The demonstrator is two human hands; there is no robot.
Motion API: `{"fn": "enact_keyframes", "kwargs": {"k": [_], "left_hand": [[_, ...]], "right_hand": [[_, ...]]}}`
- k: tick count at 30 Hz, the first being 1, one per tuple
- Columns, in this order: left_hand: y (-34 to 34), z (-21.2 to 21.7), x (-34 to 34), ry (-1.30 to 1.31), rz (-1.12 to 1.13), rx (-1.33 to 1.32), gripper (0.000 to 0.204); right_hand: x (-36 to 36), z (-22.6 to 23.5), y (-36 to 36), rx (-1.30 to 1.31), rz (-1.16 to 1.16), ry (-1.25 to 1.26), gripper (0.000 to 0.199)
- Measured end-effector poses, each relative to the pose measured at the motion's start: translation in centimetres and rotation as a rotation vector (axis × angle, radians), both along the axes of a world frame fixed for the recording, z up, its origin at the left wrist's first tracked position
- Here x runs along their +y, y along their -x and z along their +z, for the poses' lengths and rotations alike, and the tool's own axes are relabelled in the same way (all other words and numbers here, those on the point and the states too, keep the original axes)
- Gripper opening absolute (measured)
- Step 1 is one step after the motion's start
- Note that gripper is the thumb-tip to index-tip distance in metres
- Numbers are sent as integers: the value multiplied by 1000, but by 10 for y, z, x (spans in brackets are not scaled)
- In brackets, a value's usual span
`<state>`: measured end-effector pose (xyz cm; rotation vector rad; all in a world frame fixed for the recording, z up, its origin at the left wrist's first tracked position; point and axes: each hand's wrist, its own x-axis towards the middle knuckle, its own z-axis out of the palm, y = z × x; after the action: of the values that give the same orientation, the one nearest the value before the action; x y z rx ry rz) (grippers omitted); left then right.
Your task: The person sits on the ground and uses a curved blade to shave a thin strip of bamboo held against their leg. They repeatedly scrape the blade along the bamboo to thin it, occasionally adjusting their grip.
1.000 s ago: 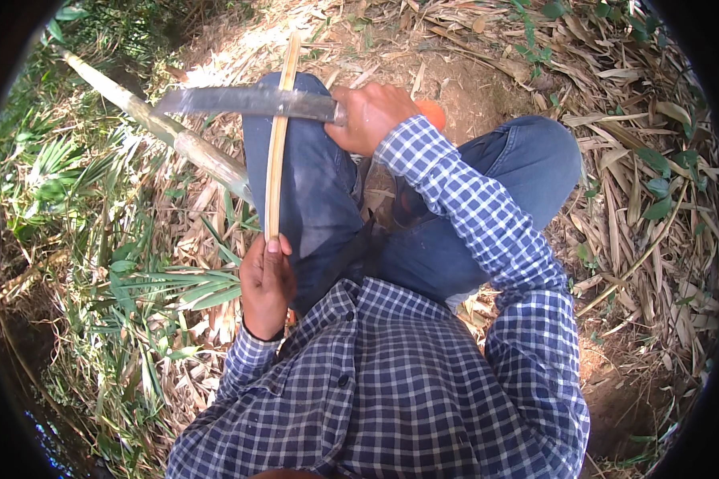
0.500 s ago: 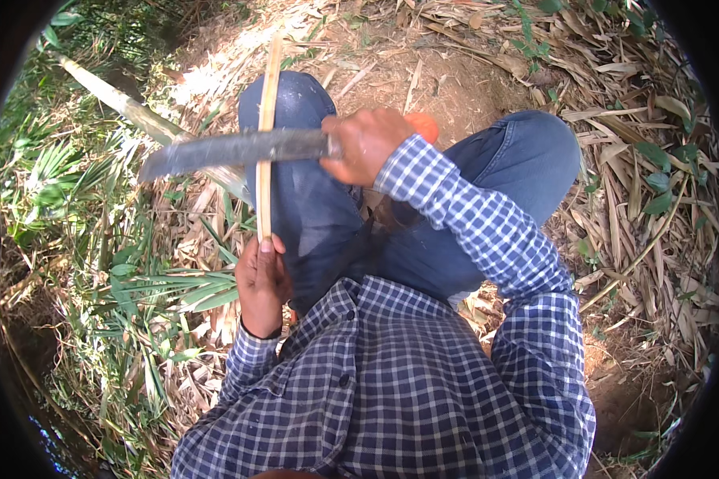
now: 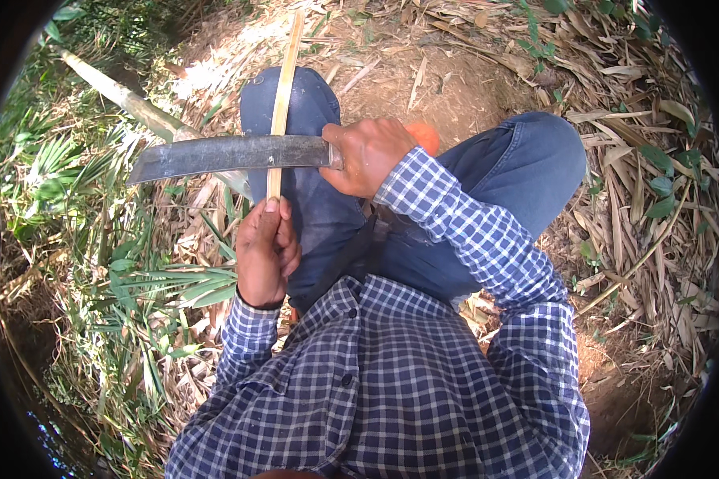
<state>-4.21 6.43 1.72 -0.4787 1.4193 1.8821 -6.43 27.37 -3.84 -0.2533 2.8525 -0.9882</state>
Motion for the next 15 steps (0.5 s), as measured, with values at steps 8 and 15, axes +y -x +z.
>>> {"fn": "enact_keyframes", "kwargs": {"k": [8, 15], "left_hand": [[0, -3, -1, -12, 41, 22, 24], [-5, 0, -2, 20, 32, 34, 24]], "right_hand": [[-3, 0, 4, 31, 42, -11, 28], [-5, -3, -1, 137, 60, 21, 27]]}}
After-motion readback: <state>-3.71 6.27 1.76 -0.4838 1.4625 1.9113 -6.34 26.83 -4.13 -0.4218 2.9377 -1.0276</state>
